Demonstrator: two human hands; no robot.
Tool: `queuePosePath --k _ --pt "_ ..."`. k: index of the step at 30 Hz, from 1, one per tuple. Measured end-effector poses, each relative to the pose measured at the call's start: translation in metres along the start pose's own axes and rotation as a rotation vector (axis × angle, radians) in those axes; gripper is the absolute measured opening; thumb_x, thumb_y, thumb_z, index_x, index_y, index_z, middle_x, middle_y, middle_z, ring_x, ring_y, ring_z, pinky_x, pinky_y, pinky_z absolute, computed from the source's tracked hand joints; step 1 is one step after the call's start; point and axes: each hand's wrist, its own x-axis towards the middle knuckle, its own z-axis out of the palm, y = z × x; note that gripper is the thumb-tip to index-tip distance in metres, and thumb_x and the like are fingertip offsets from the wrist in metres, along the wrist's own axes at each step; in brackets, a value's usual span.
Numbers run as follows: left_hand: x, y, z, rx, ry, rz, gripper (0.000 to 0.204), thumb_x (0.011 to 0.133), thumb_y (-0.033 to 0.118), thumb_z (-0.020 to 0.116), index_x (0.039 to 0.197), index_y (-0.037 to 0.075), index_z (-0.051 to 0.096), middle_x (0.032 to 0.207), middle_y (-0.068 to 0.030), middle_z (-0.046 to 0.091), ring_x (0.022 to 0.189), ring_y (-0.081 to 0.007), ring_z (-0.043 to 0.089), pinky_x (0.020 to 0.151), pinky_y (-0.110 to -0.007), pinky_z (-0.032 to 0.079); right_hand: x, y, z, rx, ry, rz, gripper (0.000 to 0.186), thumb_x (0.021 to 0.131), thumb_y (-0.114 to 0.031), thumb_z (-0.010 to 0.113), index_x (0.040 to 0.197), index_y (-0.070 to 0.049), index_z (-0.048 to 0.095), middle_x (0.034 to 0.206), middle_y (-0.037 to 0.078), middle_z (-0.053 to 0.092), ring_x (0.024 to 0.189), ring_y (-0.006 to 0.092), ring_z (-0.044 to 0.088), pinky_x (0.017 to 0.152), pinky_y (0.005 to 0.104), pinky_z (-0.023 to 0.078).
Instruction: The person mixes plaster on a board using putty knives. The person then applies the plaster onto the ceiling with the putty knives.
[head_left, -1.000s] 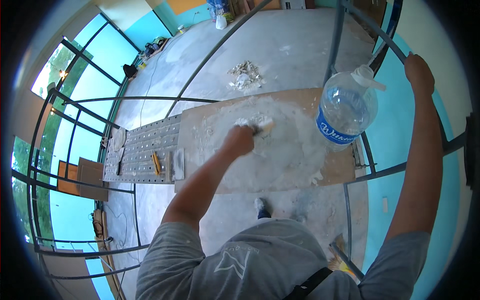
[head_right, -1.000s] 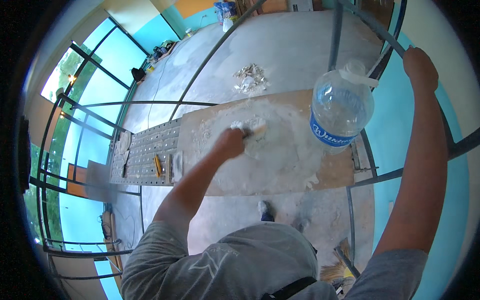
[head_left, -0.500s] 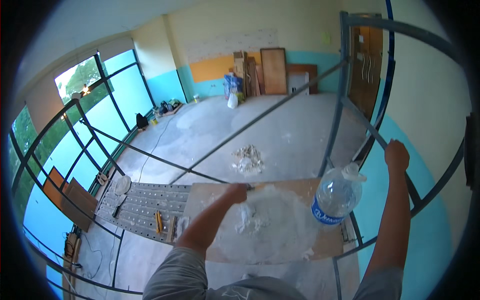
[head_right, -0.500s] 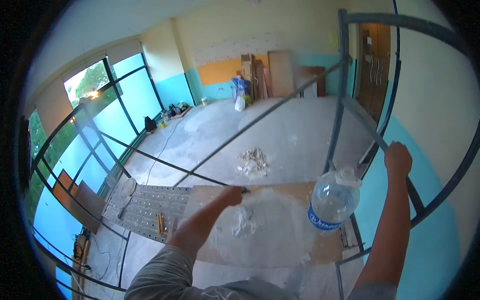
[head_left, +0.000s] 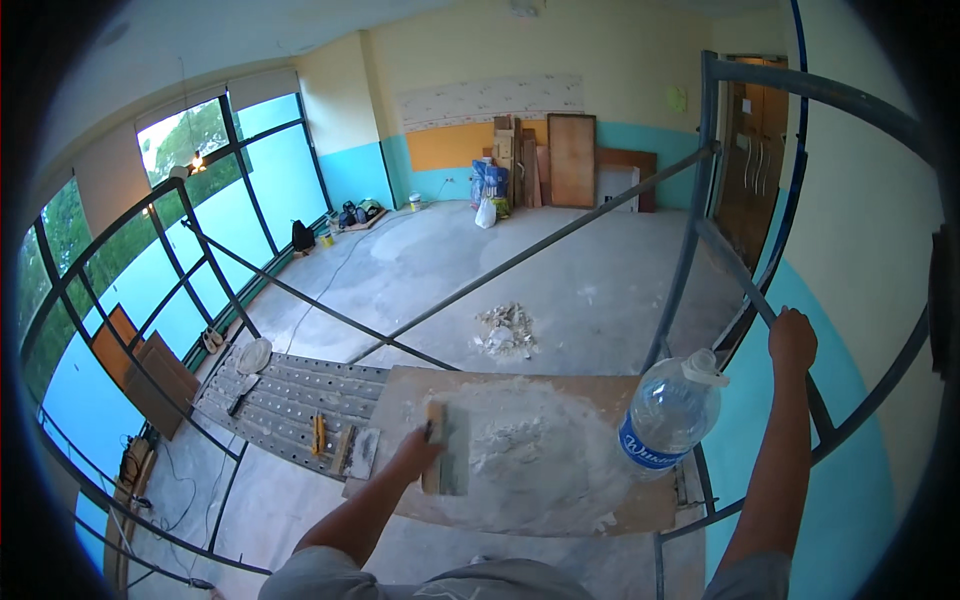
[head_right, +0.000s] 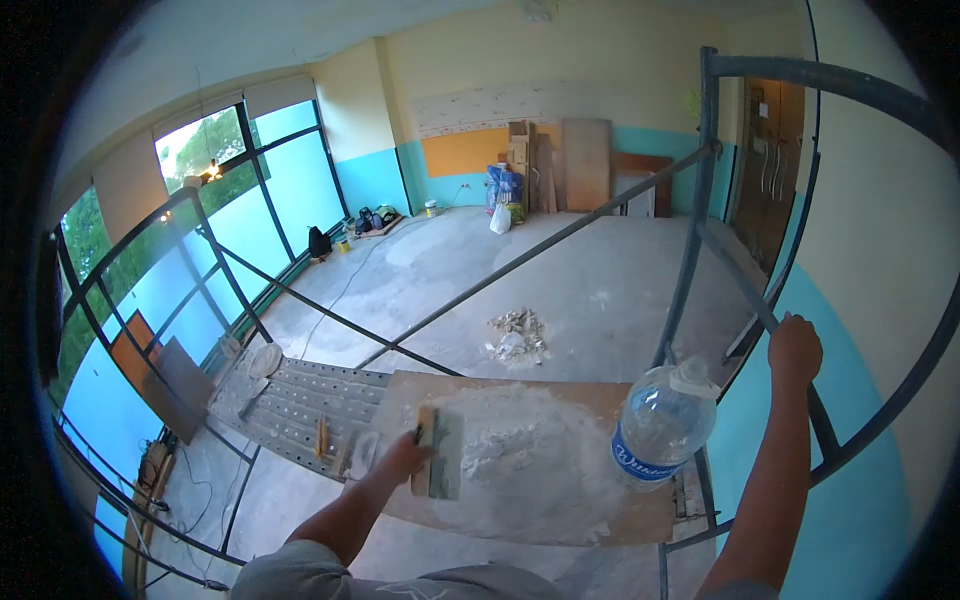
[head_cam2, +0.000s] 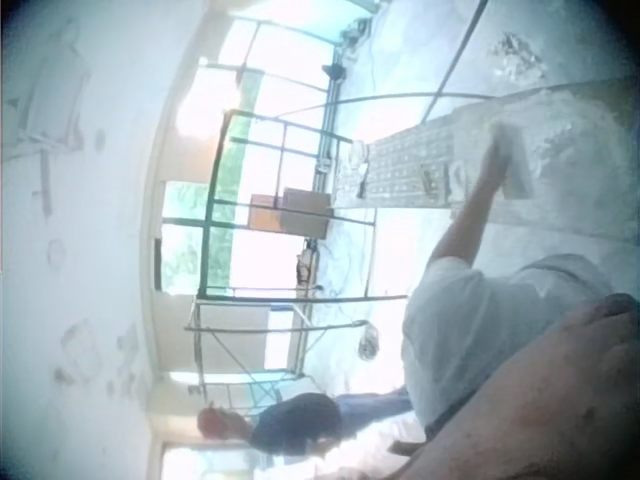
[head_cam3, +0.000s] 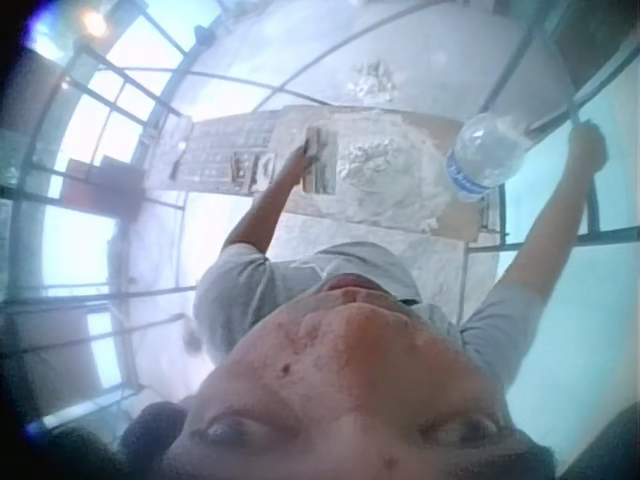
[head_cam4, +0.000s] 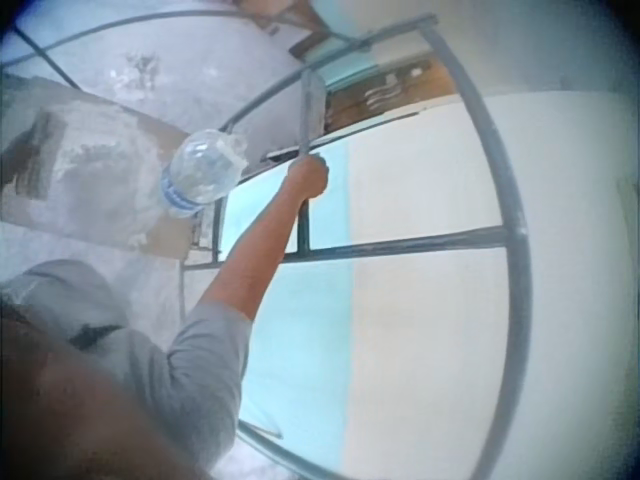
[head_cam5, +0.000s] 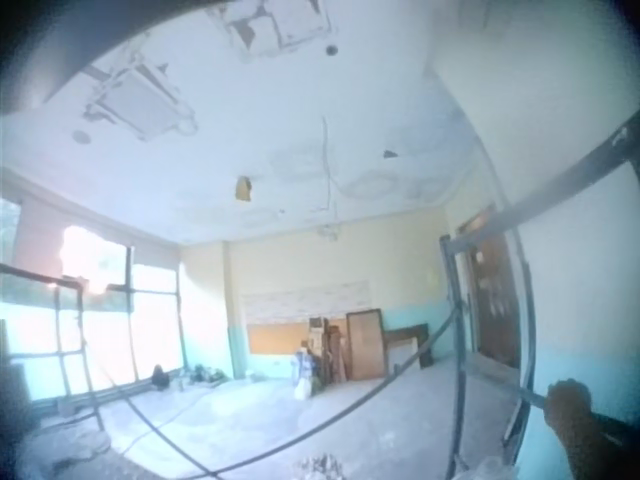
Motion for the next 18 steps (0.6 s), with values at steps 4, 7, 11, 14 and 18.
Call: queuePosePath --k 4,7,11,14,18 --pt "-0.041 -0.096 0.029 0.517 -0.218 0.220 0.031 0.073 0.020 0.073 0.102 0.011 0.066 0.092 -0.0165 0.067 0.083 -0.0326 0.066 0.070 -0.042 0.053 0.002 0.011 0.013 0.011 0.049 -0.024 0.037 0.099 -0.028 0.042 0.083 -0.003 0.065 0.082 0.017 0.065 0.075 0.0332 0.066 0.067 0.0438 0.053" --pt "-0.051 -0.092 0.073 0.716 -0.028 0.513 0.036 0.076 0.026 0.071 0.110 0.015 0.066 0.092 -0.0197 0.066 0.084 -0.0384 0.065 0.074 -0.044 0.052 -0.001 0.001 0.004 0.022 -0.011 -0.022 0.038 0.100 -0.028 0.039 0.088 -0.002 0.065 0.086 0.018 0.066 0.079 0.0339 0.065 0.070 0.0454 0.052" --pt "0.046 -0.098 0.101 0.161 -0.013 0.354 0.034 0.075 0.026 0.071 0.107 0.015 0.067 0.092 -0.0202 0.066 0.084 -0.0383 0.065 0.074 -0.044 0.051 -0.001 -0.005 0.002 0.023 0.001 -0.062 0.038 0.100 -0.028 0.039 0.087 -0.003 0.065 0.086 0.017 0.066 0.078 0.0336 0.065 0.069 0.0450 0.052" --pt "0.075 -0.009 0.087 0.050 0.006 0.114 0.032 0.075 0.023 0.068 0.104 0.011 0.067 0.092 -0.0211 0.066 0.083 -0.0377 0.065 0.074 -0.044 0.051 0.000 0.011 0.014 -0.002 0.048 -0.050 0.036 0.098 -0.029 0.042 0.084 -0.005 0.065 0.082 0.016 0.065 0.075 0.0328 0.066 0.067 0.0437 0.053" --pt "0.031 0.079 0.066 0.447 0.073 0.422 0.028 0.077 0.018 0.059 0.099 0.003 0.066 0.090 -0.0209 0.067 0.084 -0.0359 0.065 0.075 -0.045 0.051 -0.001 0.000 0.003 0.051 0.004 0.000 0.036 0.098 -0.028 0.042 0.084 -0.005 0.064 0.085 0.016 0.065 0.078 0.0334 0.065 0.070 0.0448 0.052"
